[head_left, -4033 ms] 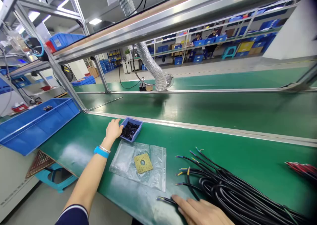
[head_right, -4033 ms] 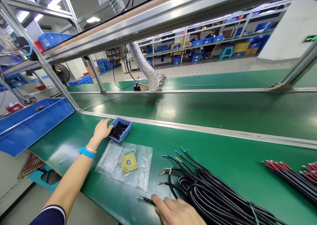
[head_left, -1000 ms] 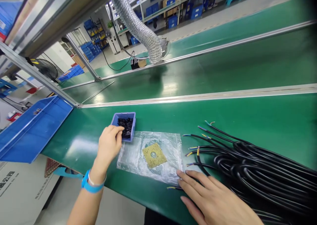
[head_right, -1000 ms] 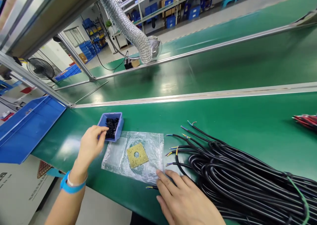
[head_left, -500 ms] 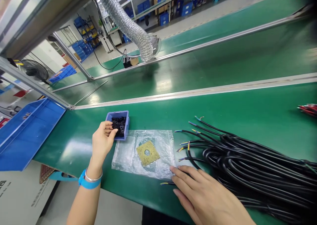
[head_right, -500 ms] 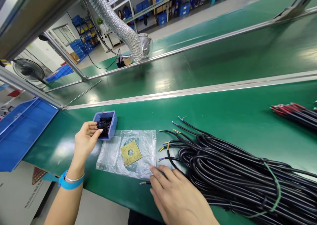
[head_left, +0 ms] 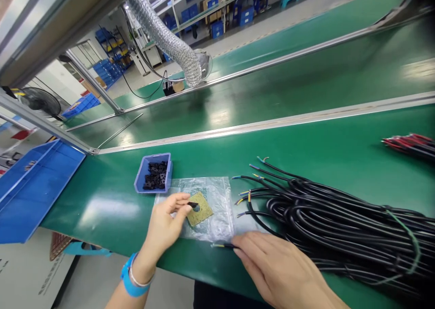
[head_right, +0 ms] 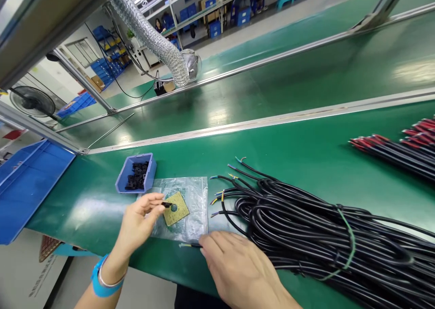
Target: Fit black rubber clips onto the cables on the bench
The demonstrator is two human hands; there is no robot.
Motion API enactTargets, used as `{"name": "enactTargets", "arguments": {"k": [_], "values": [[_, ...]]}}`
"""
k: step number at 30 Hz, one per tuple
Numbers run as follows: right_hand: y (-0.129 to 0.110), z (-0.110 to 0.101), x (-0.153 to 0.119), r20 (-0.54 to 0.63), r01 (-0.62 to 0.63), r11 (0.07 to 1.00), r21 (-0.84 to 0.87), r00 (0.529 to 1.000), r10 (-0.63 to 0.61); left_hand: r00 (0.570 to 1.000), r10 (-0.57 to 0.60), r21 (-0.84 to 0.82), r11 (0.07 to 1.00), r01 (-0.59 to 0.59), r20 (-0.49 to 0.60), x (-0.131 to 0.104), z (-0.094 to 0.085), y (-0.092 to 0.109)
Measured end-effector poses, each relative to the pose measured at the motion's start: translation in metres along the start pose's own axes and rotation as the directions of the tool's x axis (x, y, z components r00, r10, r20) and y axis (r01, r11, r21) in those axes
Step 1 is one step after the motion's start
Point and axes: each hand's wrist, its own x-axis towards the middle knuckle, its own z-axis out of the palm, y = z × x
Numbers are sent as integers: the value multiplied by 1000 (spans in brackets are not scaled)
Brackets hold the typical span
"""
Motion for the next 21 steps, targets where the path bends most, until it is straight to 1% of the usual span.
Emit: {"name": "enactTargets", "arguments": {"k": [3,6,9,11,13,16,17,18,19,20,21], "values": [[0,-7,2,-62,-85,990,110,994,93,993,111,112,987,-115,42,-2,22,5],[2,-12,3,-101,-126,969,214,984,150,979,184,234,952,-199,86,-3,33,8],[2,-15,3,-133,-134,956,261,976,173,972,189,336,914,-226,139,-5,35,13],[2,-16,4,-171,-141,953,269,967,191,970,177,371,900,-229,169,-4,35,17],[1,-16,6,-214,-139,954,265,956,199,969,163,377,899,-223,184,-2,35,21],[1,-18,10,-281,-102,965,243,944,171,971,164,350,911,-217,175,-1,33,24],[0,-19,11,-293,-88,967,237,943,158,976,156,324,925,-199,154,-3,33,26],[-1,-21,11,-296,-74,969,237,944,144,986,119,253,957,-145,118,-6,33,27],[-2,-22,11,-292,-58,969,242,948,130,996,42,123,991,-51,77,-11,34,29],[-3,-24,11,-289,-39,968,247,951,112,997,-67,-64,995,70,48,-17,35,31],[-4,-25,10,-291,-20,968,250,952,94,981,-191,-278,940,196,46,-23,37,33]]}}
